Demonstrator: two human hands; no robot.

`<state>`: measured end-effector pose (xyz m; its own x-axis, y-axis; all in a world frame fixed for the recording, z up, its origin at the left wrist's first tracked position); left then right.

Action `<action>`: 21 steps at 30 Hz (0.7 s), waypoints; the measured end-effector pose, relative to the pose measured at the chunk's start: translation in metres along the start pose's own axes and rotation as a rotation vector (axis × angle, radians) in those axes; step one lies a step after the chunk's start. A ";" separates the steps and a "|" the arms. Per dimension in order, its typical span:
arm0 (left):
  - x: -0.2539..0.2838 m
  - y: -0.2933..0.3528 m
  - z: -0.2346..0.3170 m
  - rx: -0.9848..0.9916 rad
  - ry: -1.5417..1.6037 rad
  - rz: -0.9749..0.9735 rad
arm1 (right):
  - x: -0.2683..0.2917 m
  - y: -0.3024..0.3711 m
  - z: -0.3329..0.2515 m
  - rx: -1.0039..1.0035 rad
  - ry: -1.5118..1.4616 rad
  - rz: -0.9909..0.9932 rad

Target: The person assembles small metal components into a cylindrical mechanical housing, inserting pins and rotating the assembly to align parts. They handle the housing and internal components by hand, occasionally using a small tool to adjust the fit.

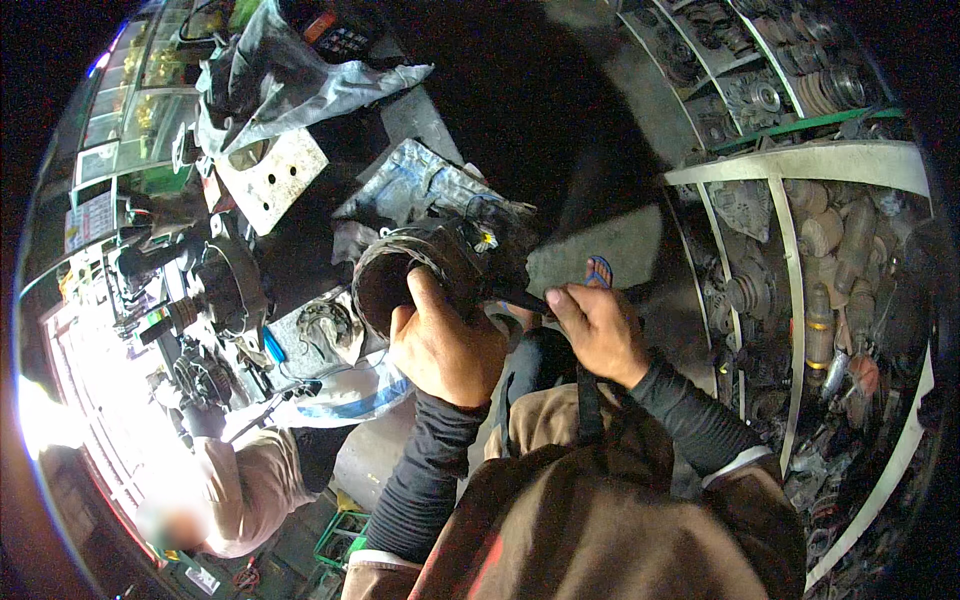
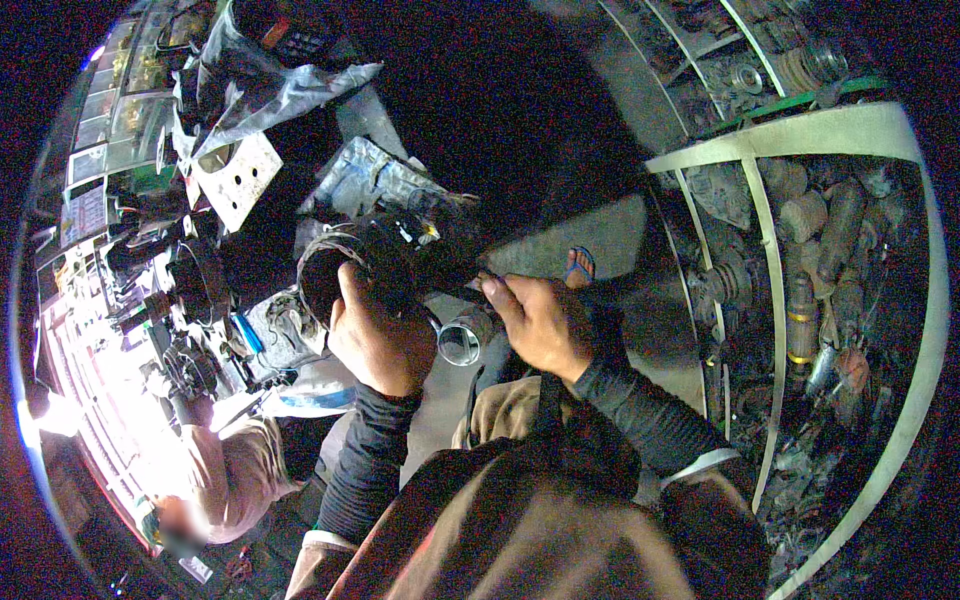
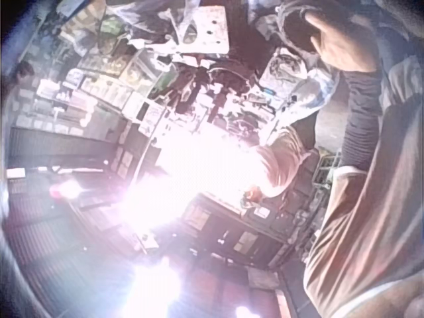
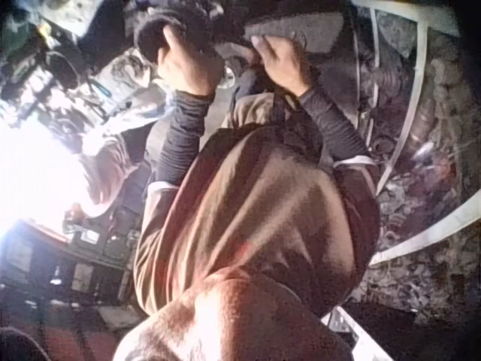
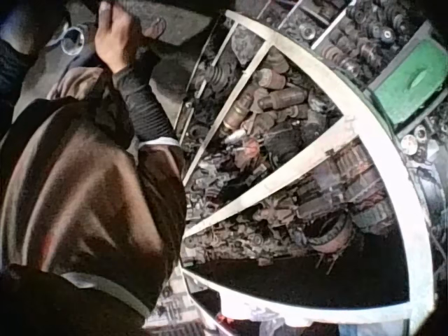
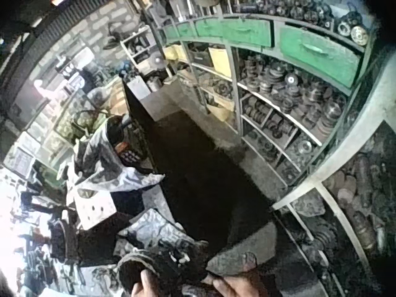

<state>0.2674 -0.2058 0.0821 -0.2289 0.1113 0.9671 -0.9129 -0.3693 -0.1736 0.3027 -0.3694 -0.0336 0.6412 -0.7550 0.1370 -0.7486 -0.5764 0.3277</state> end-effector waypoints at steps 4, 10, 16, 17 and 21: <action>-0.001 -0.002 0.000 0.018 0.006 -0.028 | -0.001 0.004 -0.003 0.128 -0.122 0.033; 0.002 -0.003 0.002 -0.004 0.021 -0.022 | 0.005 0.016 -0.029 0.365 0.067 0.274; 0.000 -0.001 0.001 0.003 0.022 -0.023 | -0.009 0.003 0.014 -0.062 -0.183 -0.035; 0.000 -0.001 0.000 0.000 0.014 -0.026 | -0.004 0.005 0.003 0.040 -0.049 0.023; 0.001 -0.003 0.006 -0.034 0.025 -0.015 | 0.002 0.020 -0.021 0.375 0.431 0.218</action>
<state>0.2721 -0.2101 0.0851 -0.2233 0.1398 0.9647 -0.9272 -0.3358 -0.1659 0.2924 -0.3756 -0.0072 0.4181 -0.7186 0.5558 -0.8285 -0.5525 -0.0911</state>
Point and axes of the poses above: each hand's wrist, its own y-axis away from the middle knuckle, its own x-axis out of the back of the hand, z = x × y, the point moved 8 cm from there along -y, towards the middle knuckle, and after that the axes turned 4 degrees about -y, right-handed, at the moved point
